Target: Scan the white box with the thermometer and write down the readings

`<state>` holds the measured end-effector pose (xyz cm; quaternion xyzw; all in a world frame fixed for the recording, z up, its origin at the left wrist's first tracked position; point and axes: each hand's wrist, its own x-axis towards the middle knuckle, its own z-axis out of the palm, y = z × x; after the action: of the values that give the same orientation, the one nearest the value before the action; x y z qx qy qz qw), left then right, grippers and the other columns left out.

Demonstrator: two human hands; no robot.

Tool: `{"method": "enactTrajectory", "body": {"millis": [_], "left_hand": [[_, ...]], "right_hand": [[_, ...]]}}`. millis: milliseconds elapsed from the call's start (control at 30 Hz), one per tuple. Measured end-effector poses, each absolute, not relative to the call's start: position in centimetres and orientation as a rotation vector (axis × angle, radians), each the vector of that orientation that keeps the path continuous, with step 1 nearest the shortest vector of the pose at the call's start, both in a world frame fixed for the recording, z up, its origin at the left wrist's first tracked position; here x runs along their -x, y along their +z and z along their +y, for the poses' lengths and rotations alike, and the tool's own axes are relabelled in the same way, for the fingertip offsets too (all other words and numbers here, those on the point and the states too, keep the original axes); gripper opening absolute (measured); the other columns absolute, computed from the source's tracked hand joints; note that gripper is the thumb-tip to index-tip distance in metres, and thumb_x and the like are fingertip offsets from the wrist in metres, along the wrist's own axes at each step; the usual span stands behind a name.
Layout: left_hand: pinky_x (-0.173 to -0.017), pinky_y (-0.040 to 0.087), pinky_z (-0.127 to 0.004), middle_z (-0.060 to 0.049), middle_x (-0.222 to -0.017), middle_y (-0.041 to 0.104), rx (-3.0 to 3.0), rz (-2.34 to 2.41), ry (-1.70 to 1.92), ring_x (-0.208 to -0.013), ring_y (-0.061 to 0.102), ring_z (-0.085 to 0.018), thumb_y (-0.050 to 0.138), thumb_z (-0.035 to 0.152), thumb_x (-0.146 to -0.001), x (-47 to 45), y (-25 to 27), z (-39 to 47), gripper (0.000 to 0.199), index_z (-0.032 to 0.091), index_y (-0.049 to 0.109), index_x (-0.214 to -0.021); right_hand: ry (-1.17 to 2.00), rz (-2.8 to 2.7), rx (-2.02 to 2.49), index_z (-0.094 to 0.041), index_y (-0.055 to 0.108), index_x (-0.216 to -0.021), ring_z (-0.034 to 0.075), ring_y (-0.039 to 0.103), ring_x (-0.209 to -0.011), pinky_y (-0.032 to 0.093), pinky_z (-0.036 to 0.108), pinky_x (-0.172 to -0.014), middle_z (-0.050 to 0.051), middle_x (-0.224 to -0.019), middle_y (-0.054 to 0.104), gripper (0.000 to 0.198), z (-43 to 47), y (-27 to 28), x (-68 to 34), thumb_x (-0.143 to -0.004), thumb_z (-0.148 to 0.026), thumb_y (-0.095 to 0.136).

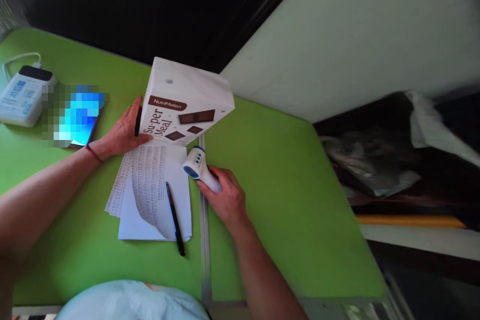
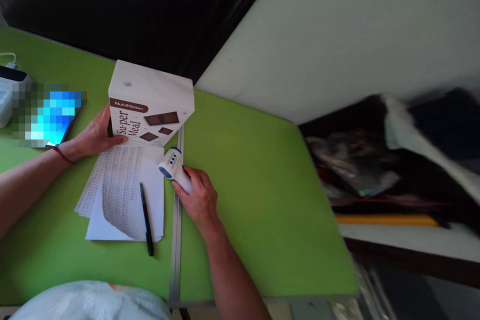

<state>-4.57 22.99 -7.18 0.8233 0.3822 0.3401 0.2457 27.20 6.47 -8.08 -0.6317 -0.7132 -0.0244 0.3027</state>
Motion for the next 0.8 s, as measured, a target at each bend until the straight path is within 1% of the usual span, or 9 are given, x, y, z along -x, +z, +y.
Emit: {"method": "enactTrajectory", "body": {"millis": [200,300,367,433,500,567,633,733,800], "left_hand": [[-0.123,0.034,-0.063,-0.018,-0.16,0.04,-2.28,1.031,0.879,-0.148,0.038,-0.044,0.072,0.045,-0.081,4.5,-6.7,23.0,0.091,0.018,0.031,-0.158],[-0.123,0.037,-0.06,-0.015,-0.159,0.043,-2.279,1.002,0.89,-0.146,0.042,-0.042,0.072,0.046,-0.081,4.4,-6.2,23.0,0.086,0.022,0.035,-0.155],[-0.124,0.036,-0.059,-0.014,-0.158,0.044,-2.271,0.983,0.901,-0.146,0.042,-0.041,0.073,0.048,-0.081,4.2,-6.0,23.0,0.086,0.024,0.034,-0.154],[-0.126,0.032,-0.06,-0.013,-0.159,0.043,-2.257,0.982,0.901,-0.148,0.039,-0.041,0.074,0.05,-0.081,4.1,-6.0,23.1,0.088,0.024,0.033,-0.154],[-0.128,0.027,-0.061,-0.013,-0.159,0.042,-2.239,0.989,0.885,-0.151,0.034,-0.042,0.074,0.052,-0.08,4.0,-5.9,23.1,0.088,0.024,0.033,-0.153],[-0.129,0.023,-0.063,-0.012,-0.158,0.042,-2.223,0.988,0.869,-0.153,0.03,-0.043,0.074,0.054,-0.08,4.0,-5.8,23.2,0.086,0.025,0.036,-0.151],[-0.13,0.021,-0.064,-0.012,-0.157,0.043,-2.21,0.979,0.863,-0.154,0.028,-0.044,0.074,0.055,-0.079,3.9,-5.6,23.3,0.085,0.026,0.038,-0.149],[-0.129,0.021,-0.066,-0.012,-0.155,0.044,-2.209,0.974,0.854,-0.153,0.031,-0.046,0.075,0.057,-0.076,3.7,-5.2,23.2,0.086,0.026,0.039,-0.148],[-0.128,0.022,-0.067,-0.012,-0.155,0.045,-2.203,0.985,0.851,-0.152,0.033,-0.046,0.075,0.059,-0.076,3.6,-5.0,23.0,0.086,0.027,0.039,-0.147]], "right_hand": [[-0.174,-1.916,1.684,-0.02,0.069,-0.115,0.03,0.067,-0.099,0.06,0.049,-0.087,0.015,-0.107,0.071,0.037,6.4,-7.1,-26.8,-0.09,-0.048,0.066],[-0.251,-1.907,1.618,-0.021,0.07,-0.115,0.03,0.068,-0.097,0.06,0.05,-0.085,0.016,-0.106,0.07,0.033,6.0,-6.1,-26.1,-0.09,-0.043,0.069],[-0.182,-1.959,1.499,-0.023,0.069,-0.112,0.026,0.069,-0.086,0.06,0.044,-0.077,0.011,-0.096,0.071,0.024,5.3,-5.2,-25.1,-0.092,-0.035,0.068],[0.03,-2.081,1.288,-0.023,0.067,-0.112,0.02,0.067,-0.071,0.059,0.036,-0.067,0.005,-0.081,0.069,0.018,4.5,-4.4,-23.8,-0.095,-0.028,0.065],[0.22,-2.195,1.149,-0.02,0.065,-0.113,0.017,0.065,-0.065,0.056,0.031,-0.064,0.001,-0.073,0.067,0.019,3.7,-3.6,-22.5,-0.096,-0.029,0.066],[0.312,-2.295,1.145,-0.018,0.065,-0.112,0.016,0.064,-0.064,0.055,0.03,-0.062,0.002,-0.073,0.068,0.025,3.2,-3.2,-21.6,-0.096,-0.037,0.067],[0.317,-2.359,1.171,-0.016,0.065,-0.115,0.017,0.064,-0.065,0.055,0.03,-0.061,0.002,-0.074,0.068,0.028,3.1,-3.0,-21.2,-0.097,-0.038,0.065],[0.271,-2.369,1.163,-0.015,0.064,-0.122,0.016,0.064,-0.066,0.056,0.029,-0.063,0.002,-0.075,0.069,0.025,3.3,-3.2,-21.3,-0.098,-0.023,0.058],[0.245,-2.358,1.13,-0.017,0.064,-0.124,0.016,0.064,-0.067,0.056,0.029,-0.065,0.002,-0.078,0.07,0.029,3.4,-3.4,-21.5,-0.097,-0.015,0.054]]}}
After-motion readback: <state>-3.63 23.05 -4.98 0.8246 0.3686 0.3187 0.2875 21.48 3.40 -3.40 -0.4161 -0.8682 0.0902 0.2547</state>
